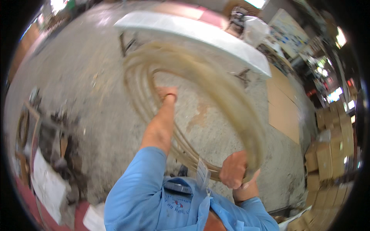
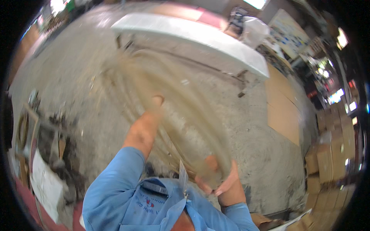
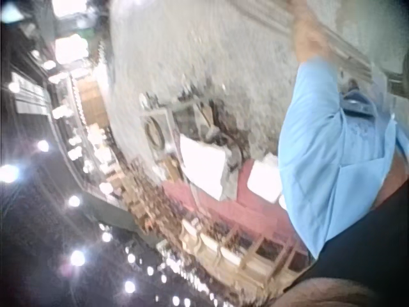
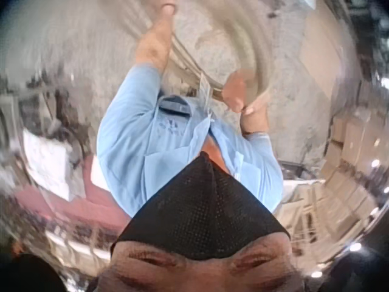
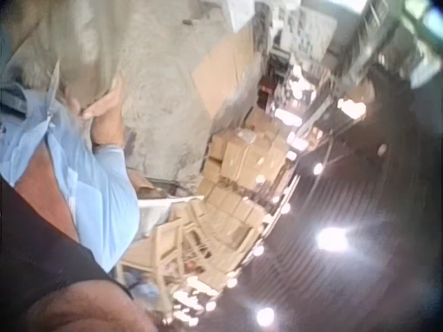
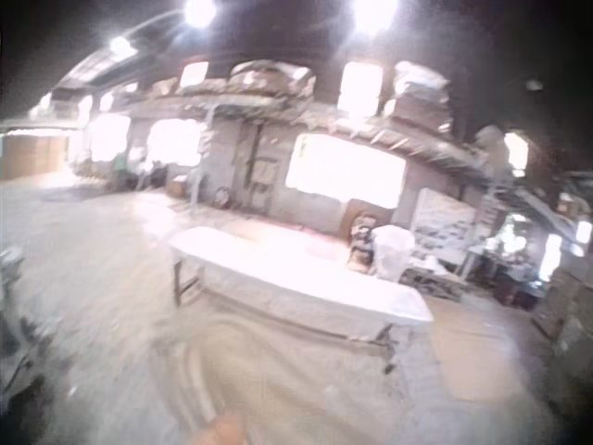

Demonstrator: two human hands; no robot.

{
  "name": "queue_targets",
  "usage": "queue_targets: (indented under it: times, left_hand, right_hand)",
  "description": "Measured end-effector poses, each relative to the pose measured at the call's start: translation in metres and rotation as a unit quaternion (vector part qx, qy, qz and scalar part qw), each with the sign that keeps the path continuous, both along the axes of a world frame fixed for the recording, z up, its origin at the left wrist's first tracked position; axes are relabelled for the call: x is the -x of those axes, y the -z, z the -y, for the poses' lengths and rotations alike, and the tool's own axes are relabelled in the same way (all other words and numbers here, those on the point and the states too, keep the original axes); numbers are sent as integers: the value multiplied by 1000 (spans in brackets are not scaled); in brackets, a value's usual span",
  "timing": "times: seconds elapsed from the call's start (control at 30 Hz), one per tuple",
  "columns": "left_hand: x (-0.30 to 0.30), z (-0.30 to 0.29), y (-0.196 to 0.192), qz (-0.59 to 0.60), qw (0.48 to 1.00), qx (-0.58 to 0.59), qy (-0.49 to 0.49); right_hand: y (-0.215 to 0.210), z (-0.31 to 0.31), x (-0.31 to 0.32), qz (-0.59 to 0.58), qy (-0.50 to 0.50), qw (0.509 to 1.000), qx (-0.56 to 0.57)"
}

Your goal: The person coils a long yellow hose by hand in a furniture workshop, forming loops and gathering the length into a bundle. The person places the coiled hose on a workbench and briefly picks up a cardboard box before the clip ends.

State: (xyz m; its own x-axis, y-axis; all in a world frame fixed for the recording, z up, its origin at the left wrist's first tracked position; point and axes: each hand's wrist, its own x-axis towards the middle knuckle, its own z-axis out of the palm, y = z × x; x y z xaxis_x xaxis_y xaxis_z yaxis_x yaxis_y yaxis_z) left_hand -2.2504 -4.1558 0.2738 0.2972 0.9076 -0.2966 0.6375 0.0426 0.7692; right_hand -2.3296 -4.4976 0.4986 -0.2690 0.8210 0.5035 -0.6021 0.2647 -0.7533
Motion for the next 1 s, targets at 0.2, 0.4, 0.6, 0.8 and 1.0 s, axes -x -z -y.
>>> queue_targets:
  times: [0.2, 0.4, 0.6, 0.8, 1.0]
  left_hand:
    - [46, -85, -43, 92, 988, -120, 40]
    - [79, -109, -59, 108, 992, -58, 39]
    - [88, -106, -26, 121, 987, 69, 80]
    - [58, -32, 15, 126, 938, 254, 201]
    - [22, 87, 57, 121, 857, 426, 265]
  right_hand:
    - [-34, 58, -1, 8, 108, 974, 198]
    - [-74, 72, -8, 112, 80, 975, 172]
    - [-70, 81, -13, 179, 54, 968, 167]
    - [-59, 91, -23, 102, 100, 976, 164]
    - [-14, 80, -20, -103, 320, 888, 314]
